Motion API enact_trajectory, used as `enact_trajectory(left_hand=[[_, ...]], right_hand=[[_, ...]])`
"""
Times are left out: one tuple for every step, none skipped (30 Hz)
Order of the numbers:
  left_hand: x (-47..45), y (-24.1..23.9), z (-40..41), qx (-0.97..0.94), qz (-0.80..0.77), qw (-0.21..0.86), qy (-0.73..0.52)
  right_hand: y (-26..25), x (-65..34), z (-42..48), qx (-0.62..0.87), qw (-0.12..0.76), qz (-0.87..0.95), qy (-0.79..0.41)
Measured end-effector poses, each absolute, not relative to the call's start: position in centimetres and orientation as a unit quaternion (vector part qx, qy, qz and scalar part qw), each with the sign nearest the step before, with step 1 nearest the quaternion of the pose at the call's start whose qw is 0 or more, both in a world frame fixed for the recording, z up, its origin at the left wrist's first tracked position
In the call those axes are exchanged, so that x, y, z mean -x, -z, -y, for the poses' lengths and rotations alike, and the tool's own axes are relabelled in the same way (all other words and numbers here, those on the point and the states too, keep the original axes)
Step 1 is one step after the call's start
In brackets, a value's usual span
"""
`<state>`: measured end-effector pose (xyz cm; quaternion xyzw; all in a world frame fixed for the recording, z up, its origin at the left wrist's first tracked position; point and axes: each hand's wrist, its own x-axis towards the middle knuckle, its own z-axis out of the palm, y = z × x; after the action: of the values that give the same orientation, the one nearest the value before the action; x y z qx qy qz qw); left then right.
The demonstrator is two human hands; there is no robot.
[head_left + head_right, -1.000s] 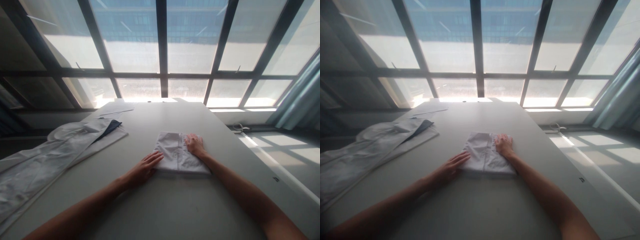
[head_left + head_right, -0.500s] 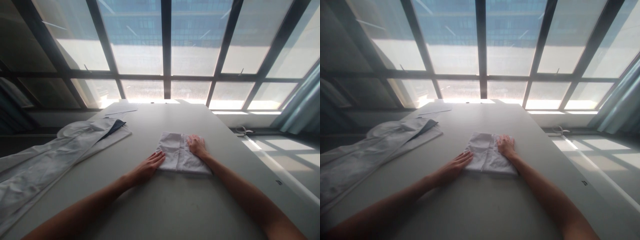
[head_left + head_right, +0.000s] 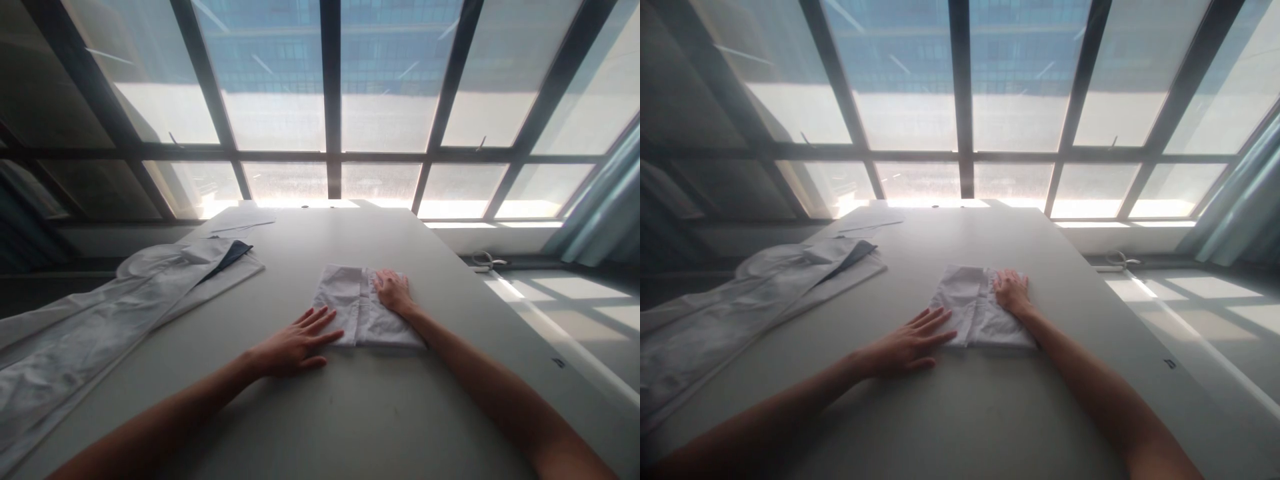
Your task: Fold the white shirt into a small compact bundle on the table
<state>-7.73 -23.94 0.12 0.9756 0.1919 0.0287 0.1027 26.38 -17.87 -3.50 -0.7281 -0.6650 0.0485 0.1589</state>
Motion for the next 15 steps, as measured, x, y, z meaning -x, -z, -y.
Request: enact_trajectory(left_hand=[[7.7,-0.3,24.3,-0.975,-0.192,0.107,-0.026],[7.6,-0.5,24.6,-0.975,-0.190,0.112,-0.023],[7.6,-0.8,24.8,-0.975,-0.185,0.121,-0.018],[7.5,-1.1,24.8,-0.975,-0.176,0.135,-0.012],[7.3,-1.5,24.4,-0.974,-0.166,0.153,-0.009],[7.1,-1.8,23.8,-0.972,-0.162,0.170,-0.018],[6.7,-2.2,22.7,-0.967,-0.169,0.183,-0.042],[6.1,-2.4,21.2,-0.960,-0.187,0.191,-0.077],[5.5,-2.5,19.5,-0.947,-0.225,0.187,-0.132],[4.7,-2.5,17.5,-0.931,-0.266,0.170,-0.183],[3.9,-2.3,15.4,-0.914,-0.303,0.156,-0.219],[3.1,-1.9,13.4,-0.898,-0.335,0.153,-0.240],[2.3,-1.5,11.5,-0.884,-0.362,0.158,-0.251],[1.6,-1.0,10.0,-0.869,-0.386,0.171,-0.257],[1.0,-0.5,8.7,-0.858,-0.400,0.188,-0.263]], right_hand=[[3.5,-26.4,17.8,0.724,0.159,0.669,-0.052],[3.4,-26.4,17.8,0.720,0.160,0.673,-0.056],[3.4,-26.4,17.7,0.715,0.162,0.677,-0.059],[3.3,-26.4,17.7,0.710,0.164,0.682,-0.062],[3.2,-26.3,17.6,0.704,0.165,0.688,-0.064],[3.1,-26.3,17.6,0.698,0.167,0.693,-0.066],[3.0,-26.3,17.5,0.692,0.168,0.698,-0.069],[2.9,-26.3,17.5,0.688,0.170,0.702,-0.072],[2.8,-26.2,17.6,0.683,0.171,0.706,-0.076],[2.7,-26.2,17.6,0.680,0.172,0.708,-0.079],[2.6,-26.2,17.7,0.677,0.172,0.711,-0.082],[2.5,-26.1,17.7,0.673,0.173,0.714,-0.085],[2.5,-26.1,17.8,0.669,0.174,0.717,-0.087],[2.5,-26.1,17.8,0.666,0.175,0.720,-0.089],[2.5,-26.2,17.8,0.663,0.174,0.723,-0.092]])
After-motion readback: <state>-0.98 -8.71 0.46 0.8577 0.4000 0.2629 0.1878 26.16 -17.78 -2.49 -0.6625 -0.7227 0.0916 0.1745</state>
